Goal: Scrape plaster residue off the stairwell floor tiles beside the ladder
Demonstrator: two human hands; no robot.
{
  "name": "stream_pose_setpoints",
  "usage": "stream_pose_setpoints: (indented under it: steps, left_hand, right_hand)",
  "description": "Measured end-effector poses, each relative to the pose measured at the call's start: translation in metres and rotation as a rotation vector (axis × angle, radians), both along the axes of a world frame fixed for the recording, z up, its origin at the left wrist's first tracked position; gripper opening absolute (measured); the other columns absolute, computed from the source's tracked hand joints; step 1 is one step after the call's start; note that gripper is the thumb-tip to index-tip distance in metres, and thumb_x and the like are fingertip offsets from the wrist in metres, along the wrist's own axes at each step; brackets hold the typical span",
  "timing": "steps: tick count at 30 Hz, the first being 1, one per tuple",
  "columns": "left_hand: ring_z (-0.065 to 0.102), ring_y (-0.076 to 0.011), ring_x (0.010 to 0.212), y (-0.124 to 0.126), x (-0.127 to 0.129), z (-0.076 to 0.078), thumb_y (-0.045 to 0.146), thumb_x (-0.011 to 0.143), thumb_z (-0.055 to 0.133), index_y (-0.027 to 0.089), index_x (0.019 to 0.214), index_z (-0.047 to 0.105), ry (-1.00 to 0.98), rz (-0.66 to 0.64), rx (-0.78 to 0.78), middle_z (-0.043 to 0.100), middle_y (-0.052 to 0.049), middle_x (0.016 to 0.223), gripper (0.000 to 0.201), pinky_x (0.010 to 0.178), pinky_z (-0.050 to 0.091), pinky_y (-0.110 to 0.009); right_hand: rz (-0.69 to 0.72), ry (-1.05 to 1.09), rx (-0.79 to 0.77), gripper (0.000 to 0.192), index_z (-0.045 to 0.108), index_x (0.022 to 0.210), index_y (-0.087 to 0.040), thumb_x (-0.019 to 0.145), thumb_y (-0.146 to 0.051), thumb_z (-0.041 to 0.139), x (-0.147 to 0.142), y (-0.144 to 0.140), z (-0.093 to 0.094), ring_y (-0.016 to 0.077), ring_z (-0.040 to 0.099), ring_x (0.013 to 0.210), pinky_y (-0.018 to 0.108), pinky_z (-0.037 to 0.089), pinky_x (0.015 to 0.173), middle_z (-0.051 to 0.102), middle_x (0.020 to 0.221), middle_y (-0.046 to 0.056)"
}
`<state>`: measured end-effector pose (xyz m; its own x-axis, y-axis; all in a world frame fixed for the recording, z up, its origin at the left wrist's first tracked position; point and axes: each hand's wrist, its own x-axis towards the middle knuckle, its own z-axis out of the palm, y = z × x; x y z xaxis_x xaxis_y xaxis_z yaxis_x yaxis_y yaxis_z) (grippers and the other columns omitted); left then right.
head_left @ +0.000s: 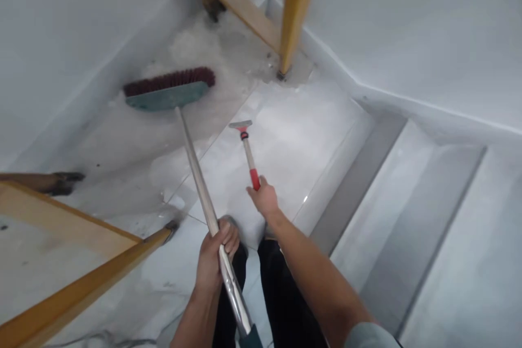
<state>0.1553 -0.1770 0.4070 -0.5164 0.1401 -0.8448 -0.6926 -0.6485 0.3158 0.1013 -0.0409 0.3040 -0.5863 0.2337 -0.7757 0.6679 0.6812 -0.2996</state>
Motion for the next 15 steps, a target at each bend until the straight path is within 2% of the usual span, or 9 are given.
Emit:
stream_pose_setpoints:
  steps: [1,3,6,8,11,15]
  left_hand:
    - [0.029,-0.0038,0.047,-0.001,0.003,0.013,0.025,0.073,0.078,0.018,0.065,0.032,-0.01,-0.02,-0.034,0.029,0.007,0.057,0.047,0.042,0.027,-0.017]
    - [0.031,-0.0037,0.047,-0.004,0.009,0.044,0.023,0.069,0.08,0.017,0.066,0.033,-0.047,-0.069,-0.089,0.03,0.007,0.057,0.048,0.043,0.029,-0.016]
    - [0.031,-0.0032,0.048,-0.017,0.015,0.092,0.022,0.068,0.081,0.017,0.068,0.034,-0.096,-0.166,-0.125,0.032,0.008,0.058,0.047,0.043,0.03,-0.015]
    - [0.03,-0.0026,0.046,-0.029,0.013,0.121,0.024,0.067,0.081,0.018,0.069,0.034,-0.112,-0.259,-0.141,0.032,0.008,0.058,0.048,0.042,0.028,-0.015]
    - [0.028,-0.0015,0.043,-0.05,0.004,0.16,0.03,0.06,0.085,0.017,0.066,0.035,-0.117,-0.444,-0.189,0.033,0.009,0.055,0.052,0.039,0.023,-0.015]
    - [0.025,-0.0004,0.039,-0.071,-0.013,0.214,0.035,0.055,0.086,0.017,0.061,0.037,-0.143,-0.64,-0.156,0.031,0.009,0.049,0.053,0.037,0.019,-0.014]
  right_hand:
    - [-0.061,-0.025,-0.061,0.038,0.055,0.116,-0.012,0.087,-0.036,0.056,0.012,-0.005,0.017,0.023,0.066,0.088,0.031,0.05,0.076,0.07,0.095,0.014]
    - [-0.232,-0.114,-0.223,0.022,0.058,0.097,-0.014,0.079,-0.027,0.06,0.039,-0.018,0.05,0.0193,0.066,0.073,0.027,0.05,0.064,0.068,0.083,0.009]
    - [-0.563,-0.199,-0.494,0.022,0.052,0.089,-0.017,0.069,-0.015,0.06,0.076,-0.037,0.092,0.015,0.06,0.05,0.023,0.046,0.046,0.059,0.06,-0.003]
    - [-0.723,-0.181,-0.636,0.024,0.049,0.085,-0.018,0.065,-0.009,0.058,0.091,-0.048,0.118,0.0145,0.057,0.042,0.022,0.043,0.04,0.051,0.05,-0.008]
    - [-0.856,-0.114,-0.76,0.019,0.047,0.074,-0.019,0.062,-0.005,0.056,0.097,-0.063,0.161,0.0136,0.054,0.038,0.02,0.04,0.036,0.049,0.043,-0.007]
    - [-1.041,-0.125,-0.882,0.01,0.05,0.065,-0.016,0.067,-0.008,0.055,0.079,-0.075,0.225,0.0141,0.056,0.041,0.02,0.038,0.037,0.054,0.044,-0.001]
